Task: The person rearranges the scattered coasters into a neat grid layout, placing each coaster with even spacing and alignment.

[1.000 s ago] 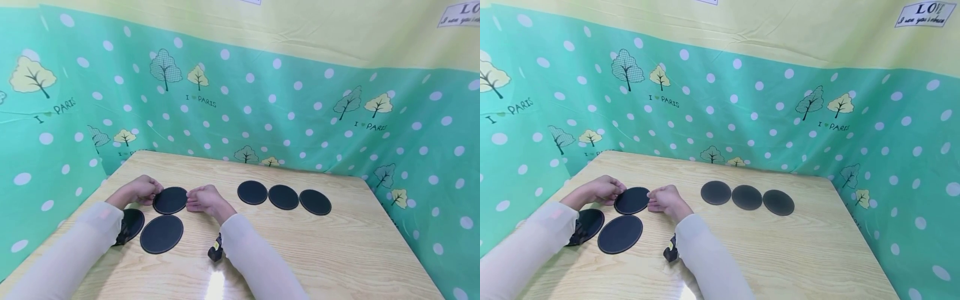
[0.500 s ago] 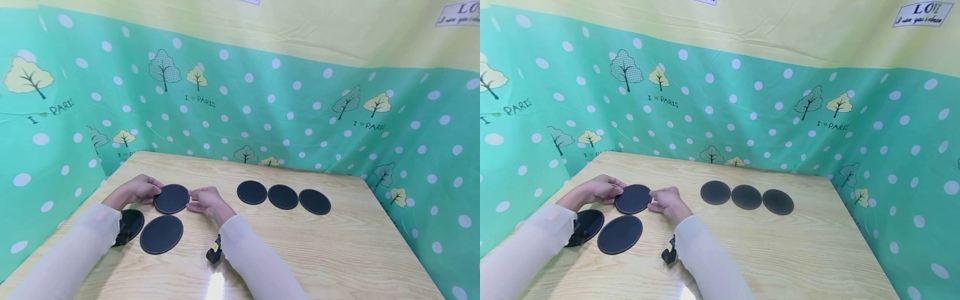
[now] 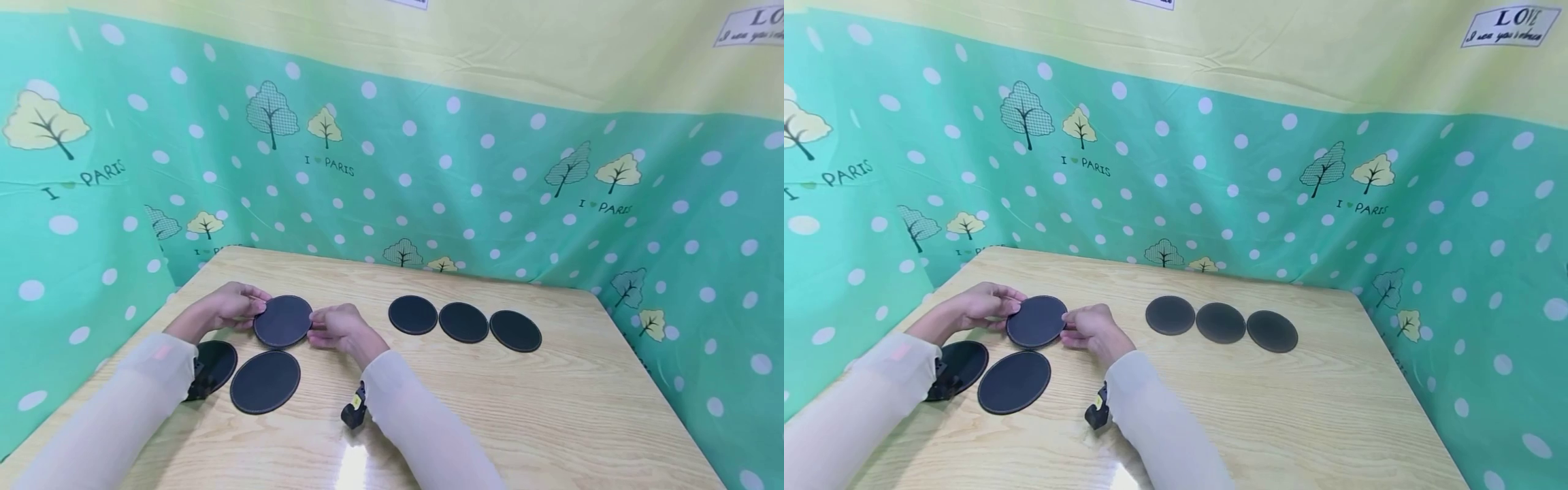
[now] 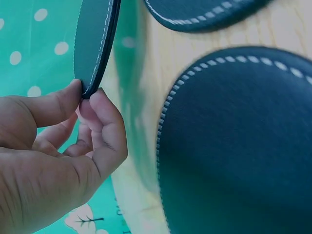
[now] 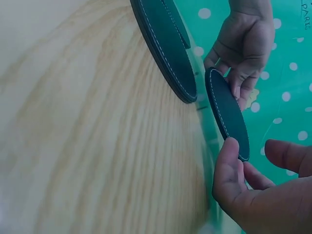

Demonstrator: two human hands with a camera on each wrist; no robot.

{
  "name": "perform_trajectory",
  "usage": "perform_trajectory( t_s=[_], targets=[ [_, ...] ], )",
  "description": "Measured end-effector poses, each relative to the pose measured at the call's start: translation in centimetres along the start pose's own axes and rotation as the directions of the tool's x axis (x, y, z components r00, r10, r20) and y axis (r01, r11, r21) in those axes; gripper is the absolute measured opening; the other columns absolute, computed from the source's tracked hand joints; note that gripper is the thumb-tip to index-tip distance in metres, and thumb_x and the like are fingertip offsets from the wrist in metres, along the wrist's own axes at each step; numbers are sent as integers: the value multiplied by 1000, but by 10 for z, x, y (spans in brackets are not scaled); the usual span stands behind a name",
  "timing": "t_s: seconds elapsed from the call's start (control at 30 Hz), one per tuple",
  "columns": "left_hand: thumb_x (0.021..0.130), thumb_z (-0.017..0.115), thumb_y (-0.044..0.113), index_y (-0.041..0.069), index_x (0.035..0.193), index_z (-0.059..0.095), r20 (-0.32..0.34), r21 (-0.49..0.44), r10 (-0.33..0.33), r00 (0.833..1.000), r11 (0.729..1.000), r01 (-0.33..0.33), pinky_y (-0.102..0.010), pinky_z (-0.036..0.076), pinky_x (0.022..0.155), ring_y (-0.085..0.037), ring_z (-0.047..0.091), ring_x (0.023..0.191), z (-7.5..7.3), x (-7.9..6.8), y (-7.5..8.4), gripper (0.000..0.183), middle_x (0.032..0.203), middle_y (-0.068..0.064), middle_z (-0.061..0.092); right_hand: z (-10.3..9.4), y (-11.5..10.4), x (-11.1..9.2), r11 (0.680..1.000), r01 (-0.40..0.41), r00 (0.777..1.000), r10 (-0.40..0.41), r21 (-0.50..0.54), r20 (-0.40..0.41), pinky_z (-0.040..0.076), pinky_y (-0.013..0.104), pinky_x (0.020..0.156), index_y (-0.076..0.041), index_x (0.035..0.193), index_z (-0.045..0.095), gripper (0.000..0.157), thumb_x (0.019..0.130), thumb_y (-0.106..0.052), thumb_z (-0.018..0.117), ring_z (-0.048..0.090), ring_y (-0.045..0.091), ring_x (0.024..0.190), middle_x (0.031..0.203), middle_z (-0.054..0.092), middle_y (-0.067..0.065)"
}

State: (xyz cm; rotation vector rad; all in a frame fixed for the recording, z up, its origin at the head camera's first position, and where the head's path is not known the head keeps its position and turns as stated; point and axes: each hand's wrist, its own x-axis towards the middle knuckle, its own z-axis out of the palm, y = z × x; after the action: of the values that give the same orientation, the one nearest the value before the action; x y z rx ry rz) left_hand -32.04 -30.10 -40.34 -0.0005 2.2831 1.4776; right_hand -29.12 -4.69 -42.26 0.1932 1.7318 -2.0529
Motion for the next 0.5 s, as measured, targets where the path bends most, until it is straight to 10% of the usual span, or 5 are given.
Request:
perform_trajectory(
  t_s=[0.5],
  targets=[
    [105, 55, 7, -8, 144, 44, -24, -57, 68, 997, 996, -69, -33, 57, 80, -14, 61, 93, 24, -7, 30, 43, 107, -4, 63, -30, -22, -12, 973, 169, 985, -160, -157, 64, 61, 43, 90, 9, 117, 62, 23, 94, 9, 66, 72, 27, 90, 96, 68, 16]
  ],
)
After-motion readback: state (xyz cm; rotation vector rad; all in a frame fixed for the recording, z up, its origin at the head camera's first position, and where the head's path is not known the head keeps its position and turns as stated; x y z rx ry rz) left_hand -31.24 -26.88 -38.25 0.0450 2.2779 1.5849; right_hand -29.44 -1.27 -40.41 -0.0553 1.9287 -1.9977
